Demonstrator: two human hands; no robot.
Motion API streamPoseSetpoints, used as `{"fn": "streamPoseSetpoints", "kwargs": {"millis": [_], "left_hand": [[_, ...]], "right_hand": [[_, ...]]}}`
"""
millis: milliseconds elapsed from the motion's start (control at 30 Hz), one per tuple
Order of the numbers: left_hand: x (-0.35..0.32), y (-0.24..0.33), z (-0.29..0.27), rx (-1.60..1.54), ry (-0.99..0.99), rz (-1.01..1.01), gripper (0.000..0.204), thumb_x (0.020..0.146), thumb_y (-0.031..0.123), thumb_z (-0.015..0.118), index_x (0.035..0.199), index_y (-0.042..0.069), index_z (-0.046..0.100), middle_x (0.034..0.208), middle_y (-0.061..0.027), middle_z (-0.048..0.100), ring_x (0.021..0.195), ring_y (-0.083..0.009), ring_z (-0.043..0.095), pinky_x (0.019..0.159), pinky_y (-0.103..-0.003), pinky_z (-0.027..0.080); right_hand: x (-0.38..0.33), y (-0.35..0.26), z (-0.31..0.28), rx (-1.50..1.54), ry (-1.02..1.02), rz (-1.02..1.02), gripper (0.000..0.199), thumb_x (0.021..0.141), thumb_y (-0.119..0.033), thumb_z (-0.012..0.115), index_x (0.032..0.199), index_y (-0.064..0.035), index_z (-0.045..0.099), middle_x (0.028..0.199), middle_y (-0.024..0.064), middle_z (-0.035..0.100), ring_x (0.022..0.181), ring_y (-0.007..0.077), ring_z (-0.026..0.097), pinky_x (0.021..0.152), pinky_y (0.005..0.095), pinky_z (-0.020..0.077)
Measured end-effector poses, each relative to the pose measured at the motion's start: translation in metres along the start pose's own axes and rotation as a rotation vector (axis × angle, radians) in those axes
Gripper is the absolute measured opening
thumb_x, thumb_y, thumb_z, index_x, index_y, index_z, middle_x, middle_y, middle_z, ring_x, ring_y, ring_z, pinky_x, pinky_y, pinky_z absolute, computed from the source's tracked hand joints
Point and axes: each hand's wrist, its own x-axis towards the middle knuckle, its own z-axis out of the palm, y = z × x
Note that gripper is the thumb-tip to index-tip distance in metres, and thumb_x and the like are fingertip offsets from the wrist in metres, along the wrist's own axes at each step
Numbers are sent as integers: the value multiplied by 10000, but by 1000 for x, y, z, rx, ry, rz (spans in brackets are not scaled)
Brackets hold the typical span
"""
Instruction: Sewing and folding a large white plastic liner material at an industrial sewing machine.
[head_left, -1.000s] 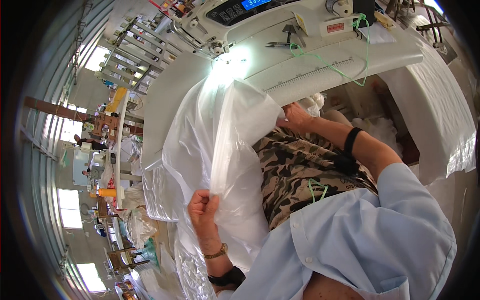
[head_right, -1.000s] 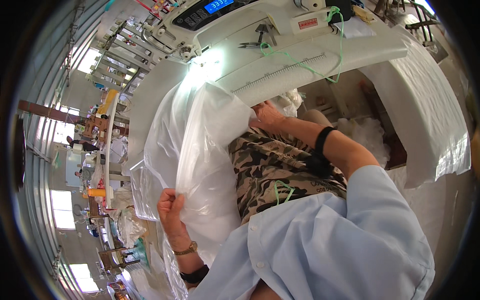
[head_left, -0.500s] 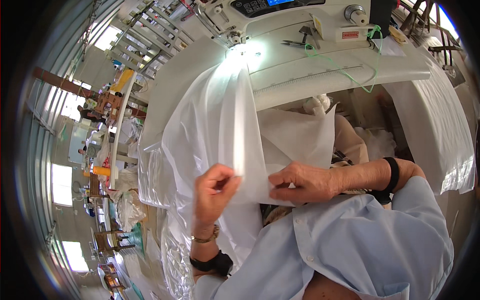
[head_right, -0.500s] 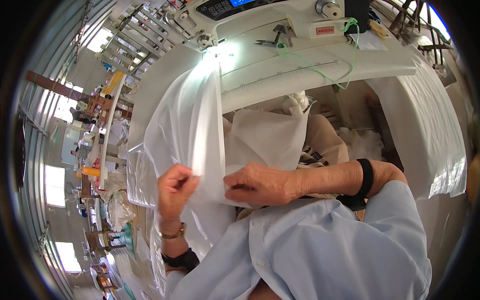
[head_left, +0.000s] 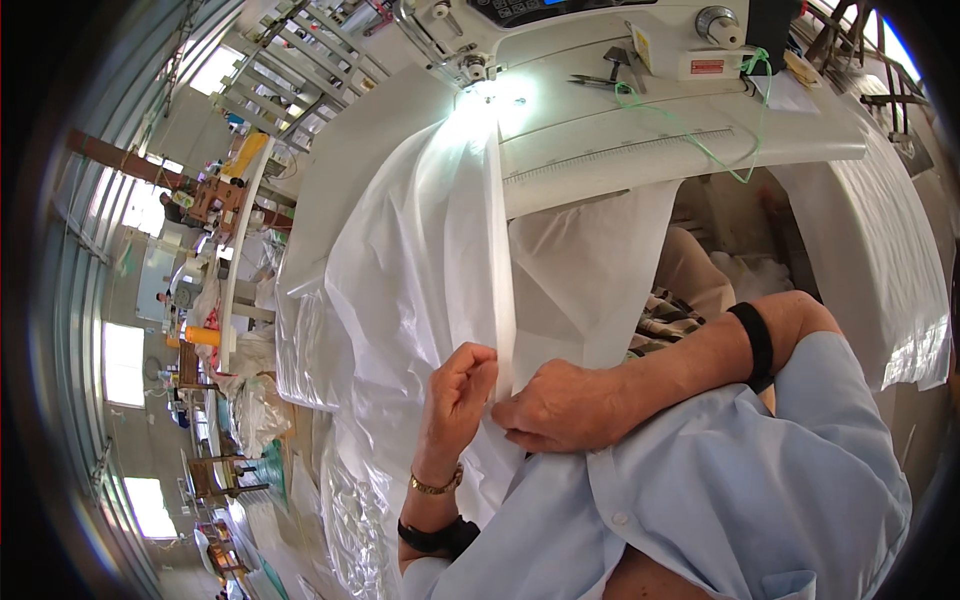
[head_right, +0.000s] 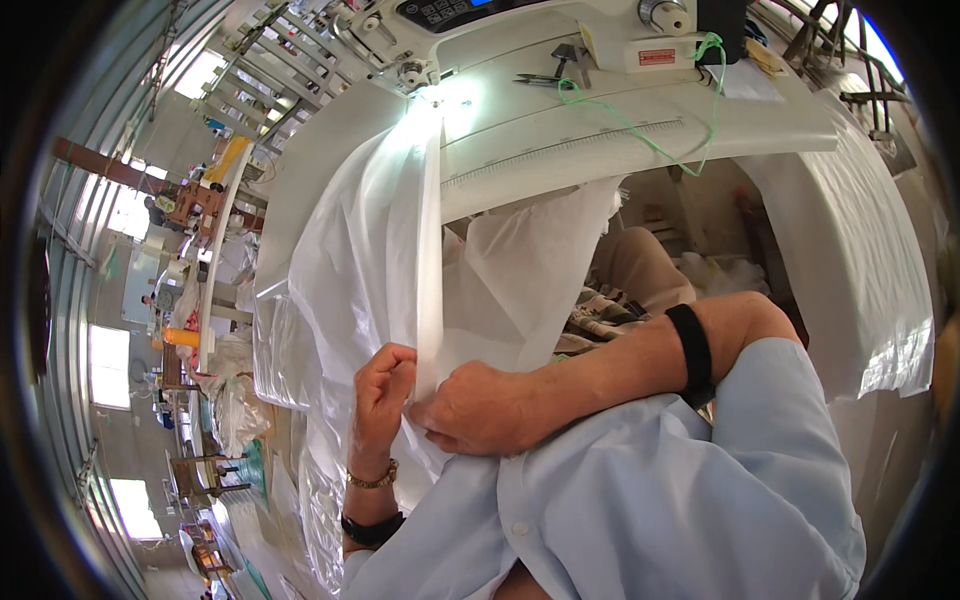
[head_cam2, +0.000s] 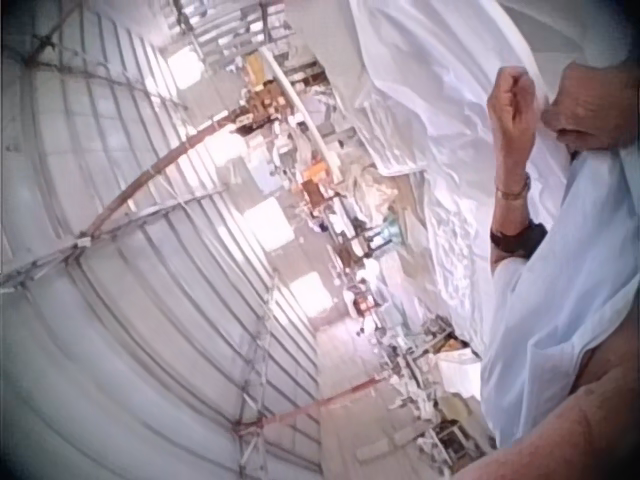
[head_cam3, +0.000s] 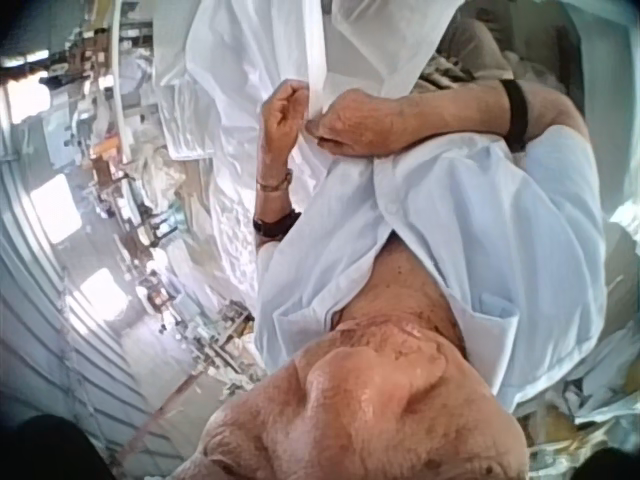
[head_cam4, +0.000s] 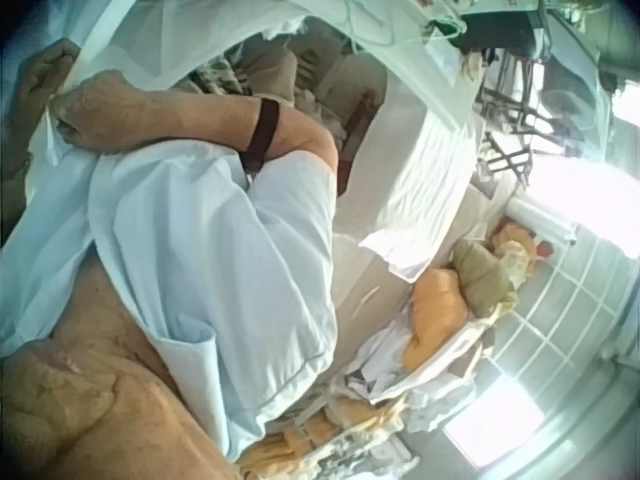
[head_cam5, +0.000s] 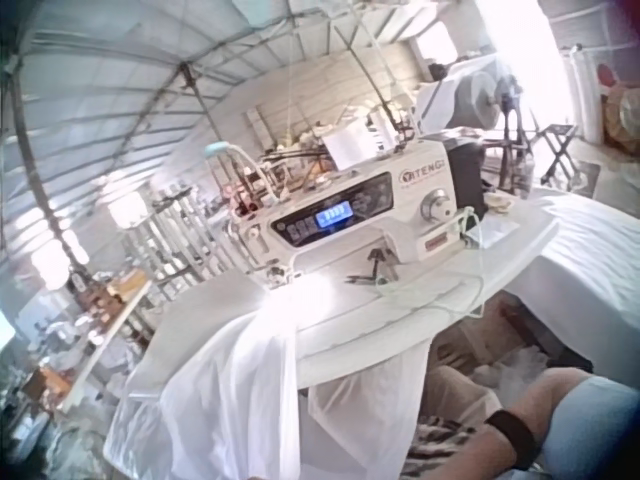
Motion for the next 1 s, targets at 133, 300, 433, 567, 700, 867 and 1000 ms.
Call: {"fn": "streamPoseSetpoints", "kwargs": {"millis": [133, 300, 433, 567, 700, 867, 1000], "left_hand": [[2, 4, -7, -308, -29, -11, 50, 920, 28, 596, 881, 10, 570, 686, 55, 523, 624, 6, 398, 520, -178, 306], [2, 12, -63, 17, 115, -7, 31, 914, -5, 585, 884, -15, 585, 681, 57, 546, 610, 16, 423, 514, -161, 325], [8, 44, -98, 266, 147, 124, 41, 904, 2, 590, 895, -36, 603, 658, 11, 580, 599, -20, 481, 526, -198, 377], [26, 102, -107, 623, 23, 269, 75, 873, 29, 592, 896, -42, 605, 685, -127, 610, 569, -209, 582, 556, -307, 456], [17, 113, -100, 849, -124, 462, 82, 854, 46, 559, 863, -20, 606, 766, -182, 632, 680, -347, 624, 609, -377, 486], [8, 23, -53, 875, -165, 459, 52, 841, 14, 554, 872, 15, 596, 736, -148, 590, 681, -316, 610, 587, -412, 479], [-4, -42, -11, 848, 0, 378, 62, 819, -5, 571, 870, 27, 586, 717, -125, 568, 676, -299, 601, 570, -409, 472]], "right_hand": [[17, 10, 5, 58, -118, -128, 121, 902, -137, 564, 923, -23, 527, 728, 143, 608, 720, 316, 625, 624, 389, 503], [26, 78, 12, 484, 459, 19, 297, 919, -221, 561, 1141, -27, 525, 1006, 167, 629, 954, 291, 612, 795, 395, 473], [78, 135, 67, 294, 596, 455, 555, 917, -285, 575, 1404, -87, 397, 1319, 188, 533, 1168, 280, 542, 990, 377, 400], [156, 99, 65, 849, 7, 91, 635, 877, -320, 595, 1417, -66, 378, 1360, 205, 496, 1233, 321, 498, 1057, 378, 359], [226, 87, 56, 580, -45, -21, 515, 874, -327, 593, 1295, -53, 477, 1258, 208, 544, 1177, 318, 530, 1005, 394, 392], [130, 138, 44, 227, -84, -91, 404, 871, -335, 591, 1143, -36, 600, 1131, 212, 604, 1106, 313, 571, 939, 415, 434], [90, 156, 12, -54, -323, -28, 314, 859, -311, 605, 942, -16, 672, 990, 197, 646, 996, 312, 609, 866, 437, 469]]}}
